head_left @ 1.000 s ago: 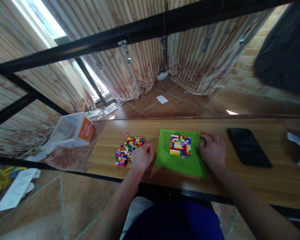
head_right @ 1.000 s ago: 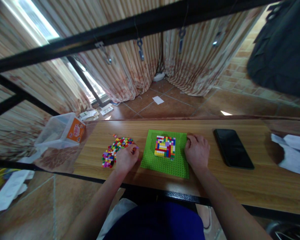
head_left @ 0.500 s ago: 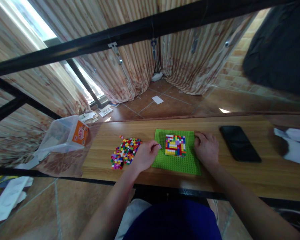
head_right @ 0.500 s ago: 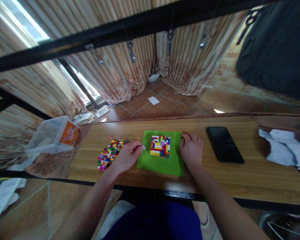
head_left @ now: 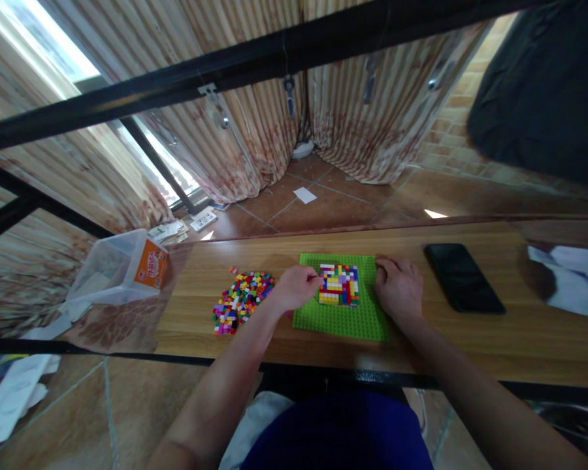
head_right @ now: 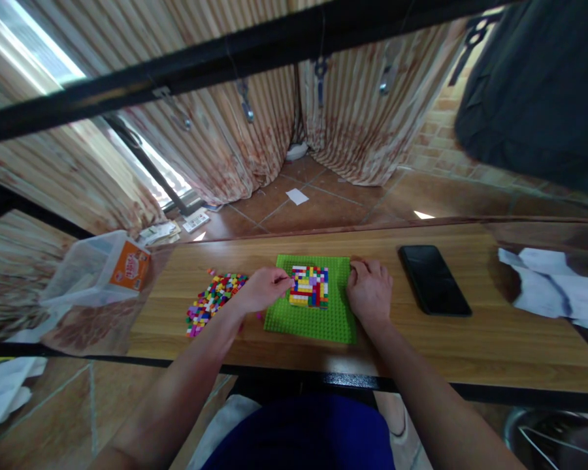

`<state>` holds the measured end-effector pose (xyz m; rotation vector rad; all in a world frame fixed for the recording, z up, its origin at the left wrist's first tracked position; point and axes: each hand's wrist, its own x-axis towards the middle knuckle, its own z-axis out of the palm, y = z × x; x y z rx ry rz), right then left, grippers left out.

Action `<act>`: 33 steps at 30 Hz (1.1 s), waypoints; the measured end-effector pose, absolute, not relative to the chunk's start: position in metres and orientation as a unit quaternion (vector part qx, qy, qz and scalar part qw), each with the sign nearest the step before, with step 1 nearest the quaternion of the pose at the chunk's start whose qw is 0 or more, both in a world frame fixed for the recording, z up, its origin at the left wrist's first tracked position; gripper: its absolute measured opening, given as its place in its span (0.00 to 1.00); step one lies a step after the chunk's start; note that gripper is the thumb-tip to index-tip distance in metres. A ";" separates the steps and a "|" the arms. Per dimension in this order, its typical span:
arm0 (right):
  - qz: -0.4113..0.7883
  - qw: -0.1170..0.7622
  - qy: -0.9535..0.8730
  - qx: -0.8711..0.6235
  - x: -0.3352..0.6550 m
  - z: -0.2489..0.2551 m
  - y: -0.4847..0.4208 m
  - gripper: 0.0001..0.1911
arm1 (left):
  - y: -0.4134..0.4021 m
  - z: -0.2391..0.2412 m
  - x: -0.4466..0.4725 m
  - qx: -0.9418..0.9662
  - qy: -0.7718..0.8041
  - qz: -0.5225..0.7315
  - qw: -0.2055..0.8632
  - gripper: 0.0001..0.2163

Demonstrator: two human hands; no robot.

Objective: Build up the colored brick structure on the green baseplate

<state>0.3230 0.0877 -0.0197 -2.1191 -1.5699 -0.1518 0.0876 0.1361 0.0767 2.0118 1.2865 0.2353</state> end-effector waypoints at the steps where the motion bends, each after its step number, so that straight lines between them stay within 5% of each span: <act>1: -0.057 0.245 -0.575 -0.779 0.323 -0.019 0.088 0.18 | 0.136 0.074 0.087 0.772 0.504 0.095 0.375 0.15; 10: -0.052 0.243 -0.573 -0.781 0.322 -0.019 0.088 0.17 | 0.130 0.049 0.088 0.616 0.580 0.171 0.504 0.13; 28: -0.065 0.255 -0.578 -0.773 0.323 -0.021 0.089 0.17 | 0.126 0.041 0.097 0.661 0.593 0.207 0.411 0.18; 33: -0.064 0.248 -0.578 -0.775 0.323 -0.023 0.089 0.16 | 0.116 0.044 0.090 0.717 0.549 0.285 0.322 0.07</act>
